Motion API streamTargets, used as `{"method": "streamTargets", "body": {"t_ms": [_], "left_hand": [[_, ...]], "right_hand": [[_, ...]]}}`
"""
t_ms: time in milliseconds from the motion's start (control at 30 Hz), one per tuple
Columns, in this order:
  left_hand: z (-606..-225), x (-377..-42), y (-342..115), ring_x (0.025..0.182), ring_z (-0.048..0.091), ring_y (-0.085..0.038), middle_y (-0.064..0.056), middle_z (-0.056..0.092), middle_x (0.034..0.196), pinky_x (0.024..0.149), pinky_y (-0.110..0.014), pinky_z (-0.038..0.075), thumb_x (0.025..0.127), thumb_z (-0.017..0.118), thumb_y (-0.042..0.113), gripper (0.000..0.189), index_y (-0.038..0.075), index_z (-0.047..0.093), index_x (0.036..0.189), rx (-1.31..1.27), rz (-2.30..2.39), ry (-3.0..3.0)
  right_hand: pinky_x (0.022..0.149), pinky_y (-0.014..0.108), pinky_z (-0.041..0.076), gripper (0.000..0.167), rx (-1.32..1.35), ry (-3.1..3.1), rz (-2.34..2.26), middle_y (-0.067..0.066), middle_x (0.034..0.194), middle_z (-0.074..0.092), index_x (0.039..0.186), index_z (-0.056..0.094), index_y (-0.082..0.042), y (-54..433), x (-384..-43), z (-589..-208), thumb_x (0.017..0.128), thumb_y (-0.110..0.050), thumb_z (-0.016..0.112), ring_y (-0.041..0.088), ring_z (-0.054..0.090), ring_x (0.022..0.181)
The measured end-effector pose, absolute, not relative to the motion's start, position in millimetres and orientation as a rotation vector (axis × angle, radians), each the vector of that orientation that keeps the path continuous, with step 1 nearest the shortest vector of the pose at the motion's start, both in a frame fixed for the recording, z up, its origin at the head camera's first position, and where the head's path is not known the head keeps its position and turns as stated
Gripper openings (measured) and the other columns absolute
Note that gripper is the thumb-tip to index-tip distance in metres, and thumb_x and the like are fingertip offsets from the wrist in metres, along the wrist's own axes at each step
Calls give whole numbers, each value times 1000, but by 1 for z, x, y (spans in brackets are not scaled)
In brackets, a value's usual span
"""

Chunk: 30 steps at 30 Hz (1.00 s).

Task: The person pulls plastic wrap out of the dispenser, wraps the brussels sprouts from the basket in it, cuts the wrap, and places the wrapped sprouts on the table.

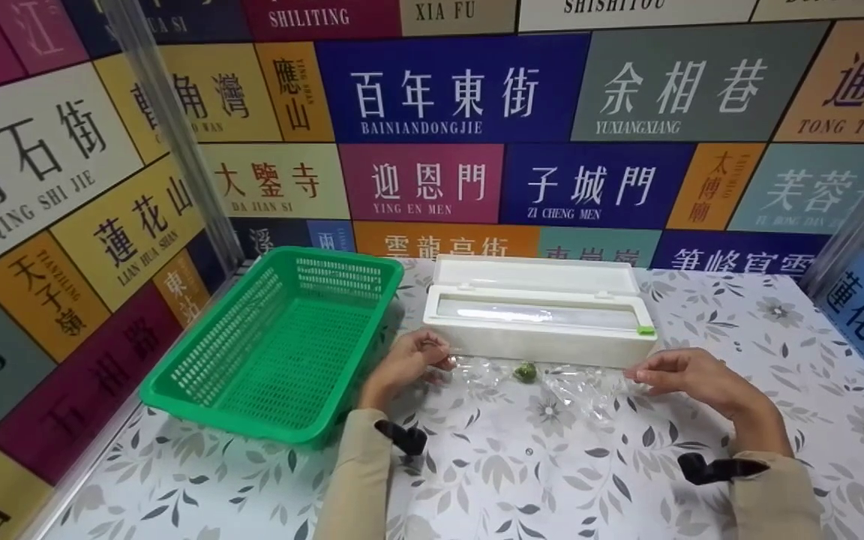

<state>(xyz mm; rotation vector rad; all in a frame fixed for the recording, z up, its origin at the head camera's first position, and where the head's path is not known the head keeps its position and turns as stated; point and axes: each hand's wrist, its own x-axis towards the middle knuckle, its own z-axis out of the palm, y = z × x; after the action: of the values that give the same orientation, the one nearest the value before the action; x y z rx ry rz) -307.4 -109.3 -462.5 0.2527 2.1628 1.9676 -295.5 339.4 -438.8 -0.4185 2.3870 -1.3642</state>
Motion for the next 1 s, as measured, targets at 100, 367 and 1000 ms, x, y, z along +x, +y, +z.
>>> {"method": "streamTargets", "body": {"t_ms": [100, 367, 1000], "left_hand": [[-464, -307, -112, 83, 70, -20, -10, 71, 92, 74, -33, 62, 98, 55, 2, 9, -2, 60, 105, 260, 1904, 2179], [-468, -305, -118, 79, 67, -17, -12, 72, 94, 64, -25, 57, 99, 54, 5, 6, 5, 60, 101, 140, 1783, 2163], [-459, -305, -121, 73, 58, -10, -3, 71, 83, 56, -20, 48, 92, 64, 7, 7, 2, 68, 90, 234, 1443, 2404]], "right_hand": [[87, 24, 59, 32, -493, 2345, -1335, -6, 113, 75, 112, 67, 7, 340, -295, -441, 98, -22, 66, 5, 70, 101], [86, 20, 57, 32, -503, 2309, -1249, 3, 116, 76, 111, 67, 8, 338, -294, -442, 97, -21, 66, 1, 69, 100], [79, 28, 58, 41, -257, 2580, -1076, 15, 107, 77, 112, 75, -1, 323, -296, -439, 98, -39, 63, 18, 73, 94]]}}
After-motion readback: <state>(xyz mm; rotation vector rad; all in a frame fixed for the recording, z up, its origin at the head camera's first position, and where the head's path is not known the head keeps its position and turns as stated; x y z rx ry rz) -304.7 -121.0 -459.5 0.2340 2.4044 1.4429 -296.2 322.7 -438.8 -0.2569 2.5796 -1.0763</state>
